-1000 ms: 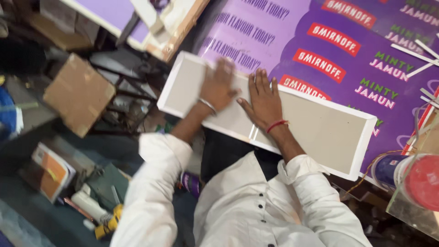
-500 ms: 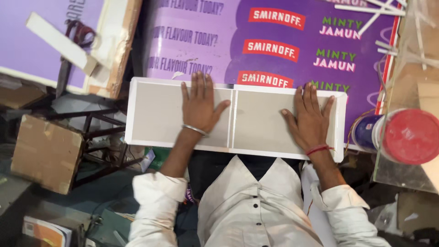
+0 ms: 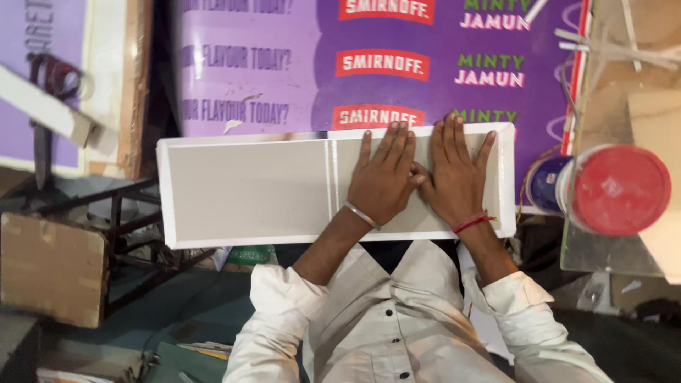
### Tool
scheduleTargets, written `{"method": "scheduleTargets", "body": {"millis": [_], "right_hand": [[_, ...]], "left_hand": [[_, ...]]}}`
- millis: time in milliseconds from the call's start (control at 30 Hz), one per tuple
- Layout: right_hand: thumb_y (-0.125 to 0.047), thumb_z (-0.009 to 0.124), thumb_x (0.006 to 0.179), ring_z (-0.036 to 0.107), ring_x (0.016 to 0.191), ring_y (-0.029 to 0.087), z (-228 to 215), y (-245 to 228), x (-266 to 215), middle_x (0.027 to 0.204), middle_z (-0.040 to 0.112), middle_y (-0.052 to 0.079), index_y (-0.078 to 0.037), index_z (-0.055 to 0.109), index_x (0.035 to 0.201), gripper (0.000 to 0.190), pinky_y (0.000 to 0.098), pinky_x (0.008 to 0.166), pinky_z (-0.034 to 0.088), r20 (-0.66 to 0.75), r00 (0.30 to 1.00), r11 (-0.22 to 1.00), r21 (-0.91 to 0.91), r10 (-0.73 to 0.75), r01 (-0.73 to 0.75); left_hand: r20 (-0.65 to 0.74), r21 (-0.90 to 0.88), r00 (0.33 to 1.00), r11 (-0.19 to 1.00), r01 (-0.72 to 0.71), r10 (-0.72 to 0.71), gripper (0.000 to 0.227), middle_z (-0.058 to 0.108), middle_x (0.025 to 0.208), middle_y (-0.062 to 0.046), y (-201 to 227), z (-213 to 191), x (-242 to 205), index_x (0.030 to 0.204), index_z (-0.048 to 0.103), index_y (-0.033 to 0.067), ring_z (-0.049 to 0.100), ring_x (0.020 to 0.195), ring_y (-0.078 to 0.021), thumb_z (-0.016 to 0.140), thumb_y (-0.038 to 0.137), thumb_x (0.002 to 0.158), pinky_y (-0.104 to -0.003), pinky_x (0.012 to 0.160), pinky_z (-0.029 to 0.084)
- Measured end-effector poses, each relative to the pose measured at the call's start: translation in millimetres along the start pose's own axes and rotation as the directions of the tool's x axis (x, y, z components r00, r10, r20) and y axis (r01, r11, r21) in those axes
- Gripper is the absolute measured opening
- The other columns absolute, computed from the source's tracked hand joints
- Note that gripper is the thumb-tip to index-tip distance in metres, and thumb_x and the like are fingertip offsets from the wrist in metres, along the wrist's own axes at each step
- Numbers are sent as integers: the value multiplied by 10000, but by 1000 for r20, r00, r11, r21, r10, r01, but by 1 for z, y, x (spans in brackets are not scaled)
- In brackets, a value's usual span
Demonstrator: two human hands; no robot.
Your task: The person repeatedly folds and unfolds a white hinged display board, pressing the edges and seams with both hands. The person handles the board one at a time, opening it to a vertical position and then closing it flat, repeating this cycle multiple times.
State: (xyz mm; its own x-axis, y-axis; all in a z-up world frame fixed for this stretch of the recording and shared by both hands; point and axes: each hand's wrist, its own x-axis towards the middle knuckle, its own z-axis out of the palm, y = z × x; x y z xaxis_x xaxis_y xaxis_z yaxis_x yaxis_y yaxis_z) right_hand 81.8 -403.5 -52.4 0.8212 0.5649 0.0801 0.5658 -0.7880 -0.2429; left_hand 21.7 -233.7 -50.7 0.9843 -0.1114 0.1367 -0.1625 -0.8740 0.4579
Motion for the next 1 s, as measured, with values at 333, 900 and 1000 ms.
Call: {"method": "scheduleTargets", "body": {"millis": [333, 900, 1000], "right_hand": [[-610, 670, 906, 239, 1562, 431, -23, 5, -9, 1624, 318, 359, 148, 371, 1531, 1026, 810, 1099, -83, -9, 980, 980, -13, 198, -198], [-610, 812, 907, 538, 1262, 299, -50, 32, 7, 1407, 563, 184, -28, 523, 1424, 830, 592, 1050, 286, -151, 962, 971, -38, 229, -237], [-547, 801, 991, 528, 1385, 268, -53, 34, 9, 1441, 587, 104, -60, 539, 1415, 697, 544, 1068, 288, -161, 977, 990, 2, 140, -142]], "left_hand": [[48, 44, 999, 999, -20, 18, 927, 358, 1604, -266, 7, -6, 5, 1516, 392, -81, 263, 1544, -373, 646, 575, 912, -657, 1230, 129], [67, 1, 998, 1000, 11, -11, 927, 323, 1629, -262, 14, -7, 8, 1544, 331, -59, 237, 1559, -361, 643, 557, 926, -664, 1237, 97], [-55, -24, 998, 1000, 7, -8, 802, 442, 1554, -185, 17, -15, 6, 1514, 409, 26, 364, 1488, -298, 663, 501, 921, -670, 1234, 137]]}}
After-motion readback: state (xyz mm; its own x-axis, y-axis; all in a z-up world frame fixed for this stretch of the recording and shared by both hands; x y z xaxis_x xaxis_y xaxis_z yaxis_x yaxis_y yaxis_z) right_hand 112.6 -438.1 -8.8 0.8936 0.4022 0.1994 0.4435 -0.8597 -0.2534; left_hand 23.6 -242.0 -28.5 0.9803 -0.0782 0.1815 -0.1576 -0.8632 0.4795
